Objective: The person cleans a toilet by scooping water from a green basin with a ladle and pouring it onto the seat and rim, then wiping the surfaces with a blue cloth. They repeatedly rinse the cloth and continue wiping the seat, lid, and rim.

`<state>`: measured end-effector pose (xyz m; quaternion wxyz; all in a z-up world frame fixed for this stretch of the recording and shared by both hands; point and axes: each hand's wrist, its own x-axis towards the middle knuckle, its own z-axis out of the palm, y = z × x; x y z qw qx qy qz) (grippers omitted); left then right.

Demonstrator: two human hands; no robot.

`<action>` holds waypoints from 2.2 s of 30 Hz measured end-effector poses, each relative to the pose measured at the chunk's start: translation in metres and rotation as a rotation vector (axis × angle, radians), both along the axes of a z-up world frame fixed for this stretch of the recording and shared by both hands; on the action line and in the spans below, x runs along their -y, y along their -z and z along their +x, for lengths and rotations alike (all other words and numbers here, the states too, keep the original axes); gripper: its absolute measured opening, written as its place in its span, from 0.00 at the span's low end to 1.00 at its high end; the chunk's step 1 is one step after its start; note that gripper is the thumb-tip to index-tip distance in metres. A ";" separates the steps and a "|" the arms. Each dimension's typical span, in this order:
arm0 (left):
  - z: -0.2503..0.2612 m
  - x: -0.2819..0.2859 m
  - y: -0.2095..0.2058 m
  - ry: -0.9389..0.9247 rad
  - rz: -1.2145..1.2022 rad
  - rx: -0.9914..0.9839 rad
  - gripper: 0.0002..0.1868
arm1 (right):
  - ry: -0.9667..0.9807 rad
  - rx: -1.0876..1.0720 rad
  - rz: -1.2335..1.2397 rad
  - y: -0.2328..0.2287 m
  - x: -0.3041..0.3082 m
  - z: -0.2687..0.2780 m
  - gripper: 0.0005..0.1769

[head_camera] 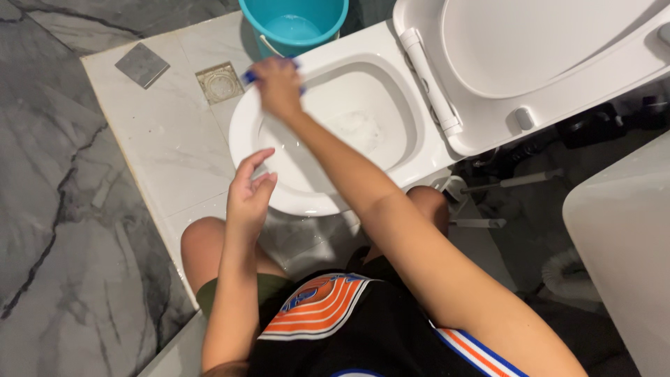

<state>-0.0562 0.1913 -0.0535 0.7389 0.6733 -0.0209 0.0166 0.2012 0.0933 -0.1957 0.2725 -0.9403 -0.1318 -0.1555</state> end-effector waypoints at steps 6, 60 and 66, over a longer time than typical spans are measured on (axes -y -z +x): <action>0.003 -0.015 -0.009 -0.161 -0.079 0.102 0.22 | -0.494 -0.071 -0.143 -0.026 -0.054 -0.122 0.21; 0.097 0.161 -0.355 0.121 0.880 -0.378 0.19 | 0.444 -0.444 0.348 -0.459 0.206 -0.184 0.38; 0.087 0.174 -0.369 0.026 0.937 -0.319 0.19 | 0.198 -0.346 0.542 -0.586 0.277 -0.237 0.23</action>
